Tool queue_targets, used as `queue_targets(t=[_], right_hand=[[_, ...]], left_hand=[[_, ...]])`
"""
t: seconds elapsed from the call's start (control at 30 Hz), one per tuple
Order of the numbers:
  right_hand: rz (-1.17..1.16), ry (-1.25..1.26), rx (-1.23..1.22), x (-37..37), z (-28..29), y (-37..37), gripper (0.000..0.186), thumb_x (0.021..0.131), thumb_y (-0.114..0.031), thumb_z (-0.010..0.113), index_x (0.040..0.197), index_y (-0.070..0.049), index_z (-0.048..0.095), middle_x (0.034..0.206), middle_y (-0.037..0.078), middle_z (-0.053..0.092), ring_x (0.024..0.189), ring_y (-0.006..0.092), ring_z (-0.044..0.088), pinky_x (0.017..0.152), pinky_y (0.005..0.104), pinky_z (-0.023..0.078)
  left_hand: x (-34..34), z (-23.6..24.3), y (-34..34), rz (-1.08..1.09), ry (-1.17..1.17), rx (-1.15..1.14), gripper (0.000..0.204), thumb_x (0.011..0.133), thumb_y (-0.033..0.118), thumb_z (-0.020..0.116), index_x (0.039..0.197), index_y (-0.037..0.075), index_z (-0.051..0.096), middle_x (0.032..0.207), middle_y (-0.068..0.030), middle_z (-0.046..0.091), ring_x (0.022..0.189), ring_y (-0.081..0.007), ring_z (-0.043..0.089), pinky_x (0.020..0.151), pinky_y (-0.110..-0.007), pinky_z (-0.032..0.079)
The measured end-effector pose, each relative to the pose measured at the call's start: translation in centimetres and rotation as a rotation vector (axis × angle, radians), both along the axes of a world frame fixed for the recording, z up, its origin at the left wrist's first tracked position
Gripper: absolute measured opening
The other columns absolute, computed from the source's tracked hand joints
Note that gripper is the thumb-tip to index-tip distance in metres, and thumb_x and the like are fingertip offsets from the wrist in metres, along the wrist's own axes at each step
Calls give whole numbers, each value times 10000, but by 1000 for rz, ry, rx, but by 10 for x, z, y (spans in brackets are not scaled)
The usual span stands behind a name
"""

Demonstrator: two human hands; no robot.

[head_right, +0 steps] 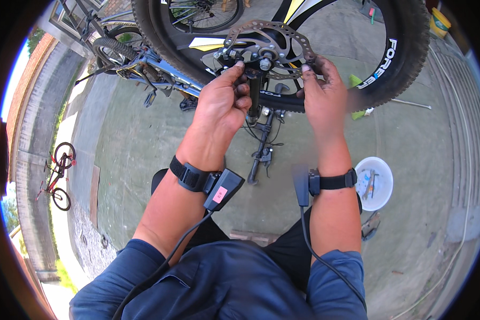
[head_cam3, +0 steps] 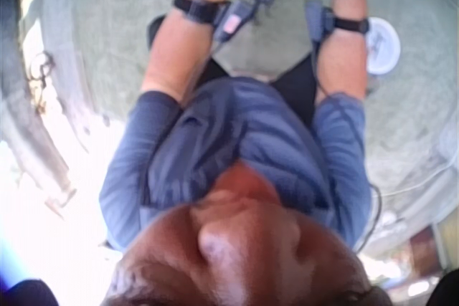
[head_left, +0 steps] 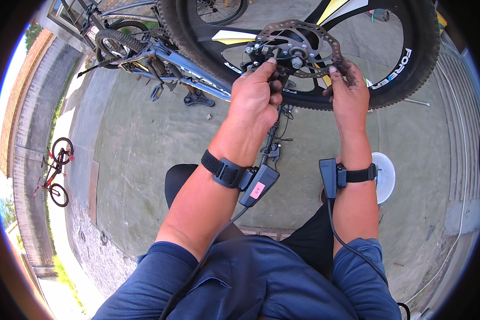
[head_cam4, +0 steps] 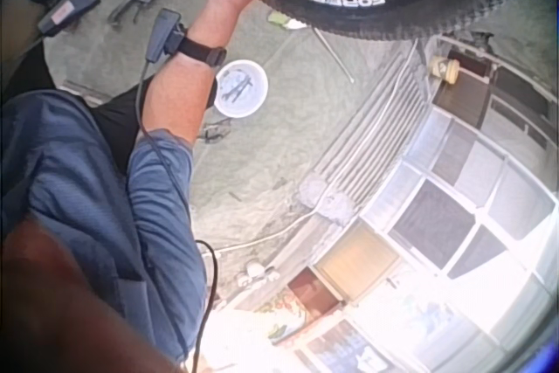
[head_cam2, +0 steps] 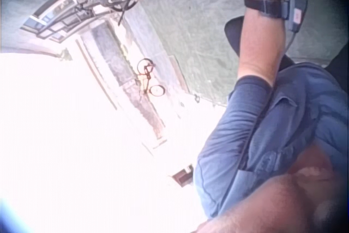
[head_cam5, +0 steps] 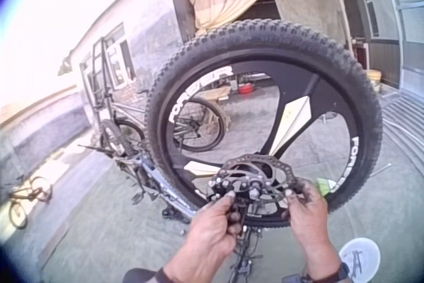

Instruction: The person works on a bicycle rear wheel and disc brake by hand, picking up small parts from a white bucket and fitting them onto the wheel axle and brake assembly.

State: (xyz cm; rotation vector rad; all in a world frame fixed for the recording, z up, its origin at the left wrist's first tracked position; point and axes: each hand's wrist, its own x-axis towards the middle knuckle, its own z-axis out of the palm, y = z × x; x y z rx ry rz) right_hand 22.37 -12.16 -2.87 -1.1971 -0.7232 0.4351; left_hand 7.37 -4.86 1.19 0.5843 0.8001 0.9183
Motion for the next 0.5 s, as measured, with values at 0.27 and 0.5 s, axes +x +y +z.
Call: queue_targets(t=[0.27, 0.5], right_hand=[[0, -14, -14, 1, 1, -1, 270, 935, -100, 612, 1190, -14, 589, 1024, 59, 637, 739, 76, 565, 528, 228, 497], [6, -25, -26, 1, 2, -1, 265, 935, -102, 610, 1186, -18, 592, 1000, 51, 638, 720, 73, 565, 528, 229, 496]], left_hand=[[-8, 5, 0, -132, -24, -71, 209, 975, 257, 553, 896, 64, 567, 758, -3, 544, 588, -91, 467, 431, -212, 300], [-9, 0, 2, -110, -112, -69, 194, 979, 245, 541, 918, 62, 563, 769, -2, 548, 581, -85, 469, 418, -200, 294]])
